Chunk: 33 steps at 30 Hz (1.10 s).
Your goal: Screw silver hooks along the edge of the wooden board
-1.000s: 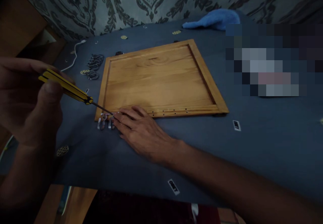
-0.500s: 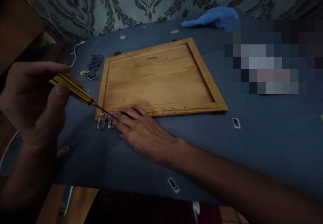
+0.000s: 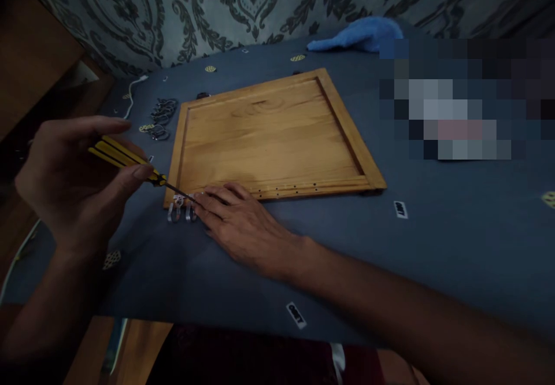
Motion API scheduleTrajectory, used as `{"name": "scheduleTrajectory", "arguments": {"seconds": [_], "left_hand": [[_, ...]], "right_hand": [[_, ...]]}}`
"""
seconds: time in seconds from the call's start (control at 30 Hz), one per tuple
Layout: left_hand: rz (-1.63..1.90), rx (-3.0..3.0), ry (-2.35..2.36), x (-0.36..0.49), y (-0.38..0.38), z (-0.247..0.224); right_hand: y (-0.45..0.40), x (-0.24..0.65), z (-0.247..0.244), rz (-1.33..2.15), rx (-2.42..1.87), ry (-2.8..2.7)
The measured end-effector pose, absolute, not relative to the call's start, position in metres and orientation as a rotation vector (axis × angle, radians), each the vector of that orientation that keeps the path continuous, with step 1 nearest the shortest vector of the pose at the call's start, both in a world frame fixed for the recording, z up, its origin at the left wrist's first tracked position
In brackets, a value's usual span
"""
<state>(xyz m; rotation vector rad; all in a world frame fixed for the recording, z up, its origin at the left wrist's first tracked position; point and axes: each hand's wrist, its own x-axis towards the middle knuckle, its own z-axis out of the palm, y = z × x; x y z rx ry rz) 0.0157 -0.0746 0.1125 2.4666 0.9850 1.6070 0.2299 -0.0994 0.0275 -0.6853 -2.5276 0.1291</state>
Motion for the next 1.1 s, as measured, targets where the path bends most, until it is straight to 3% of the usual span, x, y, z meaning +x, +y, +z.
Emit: {"name": "scheduleTrajectory", "arguments": {"seconds": [0.2, 1.1], "left_hand": [[1.566, 2.275, 0.948, 0.0166, -0.074, 0.1114], [1.527, 2.42, 1.032, 0.0088, -0.0713, 0.1101]], "right_hand": [[-0.099, 0.2296, 0.0283, 0.147, -0.679, -2.523], [-0.0995, 0.2302, 0.0274, 0.092, -0.663, -2.487]]}}
